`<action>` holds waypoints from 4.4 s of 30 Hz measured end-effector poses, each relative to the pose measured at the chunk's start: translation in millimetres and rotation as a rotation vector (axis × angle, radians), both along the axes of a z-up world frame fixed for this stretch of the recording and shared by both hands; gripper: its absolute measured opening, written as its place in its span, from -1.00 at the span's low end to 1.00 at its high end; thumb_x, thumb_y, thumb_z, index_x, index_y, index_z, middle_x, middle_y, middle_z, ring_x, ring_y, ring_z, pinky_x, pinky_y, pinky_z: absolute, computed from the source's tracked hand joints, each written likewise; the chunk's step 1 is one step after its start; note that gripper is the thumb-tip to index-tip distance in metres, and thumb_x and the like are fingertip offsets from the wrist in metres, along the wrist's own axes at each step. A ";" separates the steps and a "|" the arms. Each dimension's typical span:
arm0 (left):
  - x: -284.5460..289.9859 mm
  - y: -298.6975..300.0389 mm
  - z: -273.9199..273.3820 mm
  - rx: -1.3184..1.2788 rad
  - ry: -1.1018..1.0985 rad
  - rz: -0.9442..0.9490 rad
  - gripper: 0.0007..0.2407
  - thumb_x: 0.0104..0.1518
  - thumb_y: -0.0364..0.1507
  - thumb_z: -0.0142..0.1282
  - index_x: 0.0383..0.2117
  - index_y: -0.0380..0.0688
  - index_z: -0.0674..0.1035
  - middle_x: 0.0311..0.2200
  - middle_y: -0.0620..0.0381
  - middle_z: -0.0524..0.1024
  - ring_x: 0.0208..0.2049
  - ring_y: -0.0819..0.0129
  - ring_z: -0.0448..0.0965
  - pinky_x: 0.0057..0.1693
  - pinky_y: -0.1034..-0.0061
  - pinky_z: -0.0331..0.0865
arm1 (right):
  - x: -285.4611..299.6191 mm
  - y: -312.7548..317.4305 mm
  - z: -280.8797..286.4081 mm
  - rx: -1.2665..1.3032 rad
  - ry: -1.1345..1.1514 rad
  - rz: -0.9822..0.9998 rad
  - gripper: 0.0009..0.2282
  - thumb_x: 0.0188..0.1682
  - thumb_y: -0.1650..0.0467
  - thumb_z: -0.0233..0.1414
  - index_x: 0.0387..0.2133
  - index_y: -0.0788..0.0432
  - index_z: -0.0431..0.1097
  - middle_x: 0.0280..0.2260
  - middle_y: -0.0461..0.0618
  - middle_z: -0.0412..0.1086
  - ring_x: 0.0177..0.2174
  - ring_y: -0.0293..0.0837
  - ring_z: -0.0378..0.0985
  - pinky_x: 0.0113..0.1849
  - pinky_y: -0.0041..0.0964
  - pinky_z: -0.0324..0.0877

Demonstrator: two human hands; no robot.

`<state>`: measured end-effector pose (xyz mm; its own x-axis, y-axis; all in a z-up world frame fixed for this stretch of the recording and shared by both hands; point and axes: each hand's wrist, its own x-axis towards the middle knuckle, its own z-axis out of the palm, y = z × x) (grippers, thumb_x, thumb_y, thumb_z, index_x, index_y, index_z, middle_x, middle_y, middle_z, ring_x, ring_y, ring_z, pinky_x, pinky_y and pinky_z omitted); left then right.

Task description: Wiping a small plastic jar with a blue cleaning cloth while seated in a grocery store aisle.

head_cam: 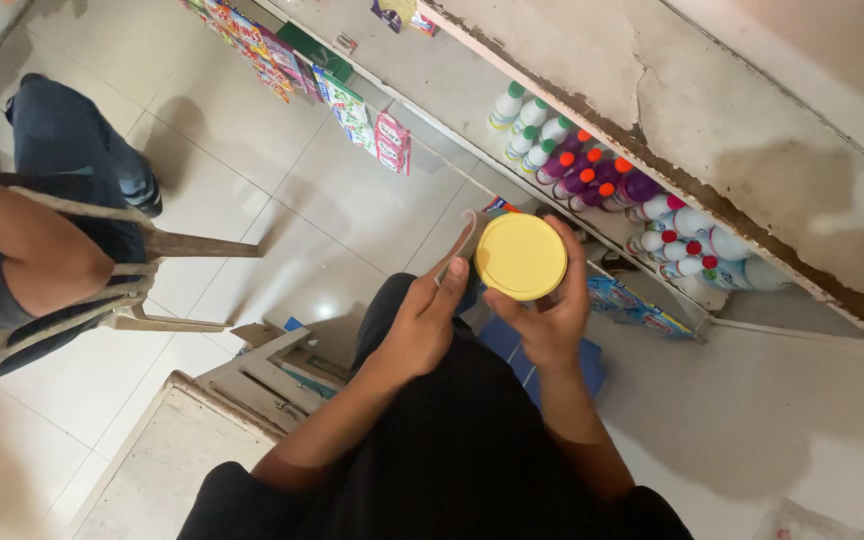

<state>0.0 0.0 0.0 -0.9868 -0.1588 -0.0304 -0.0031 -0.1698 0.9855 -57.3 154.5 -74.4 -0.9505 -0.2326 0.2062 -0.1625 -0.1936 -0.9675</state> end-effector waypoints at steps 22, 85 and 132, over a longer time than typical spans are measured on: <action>-33.1 39.3 -11.2 0.008 -0.170 -0.317 -0.54 0.43 -0.24 -0.30 0.31 -0.36 0.28 0.27 -0.30 0.27 0.32 -0.17 0.19 0.38 -0.10 0.03 | 18.9 46.5 -5.0 0.004 -0.140 -0.370 -0.09 -0.40 0.58 0.41 0.30 0.31 0.07 0.07 0.20 0.31 0.06 -0.07 0.39 -0.03 -0.26 0.49; -15.0 6.1 -4.3 -0.023 0.070 -0.049 -0.50 0.43 -0.25 -0.35 0.37 -0.39 0.09 0.39 -0.34 0.00 0.41 -0.13 -0.12 0.45 -0.01 -0.20 | 7.7 -1.5 -11.0 0.003 -0.098 -0.083 -0.14 -0.39 0.49 0.45 0.26 0.31 0.17 0.17 0.22 0.30 0.24 0.00 0.19 0.23 0.02 0.12; -29.7 -0.3 10.7 -0.071 0.063 -0.019 -0.40 0.32 -0.10 -0.46 0.35 -0.35 0.07 0.42 -0.18 0.03 0.43 0.02 0.04 0.42 0.22 -0.07 | -13.5 3.2 35.4 0.188 0.074 0.134 -0.32 -0.17 0.52 0.26 0.24 0.31 0.08 0.13 0.15 0.31 0.09 -0.02 0.44 0.11 -0.15 0.37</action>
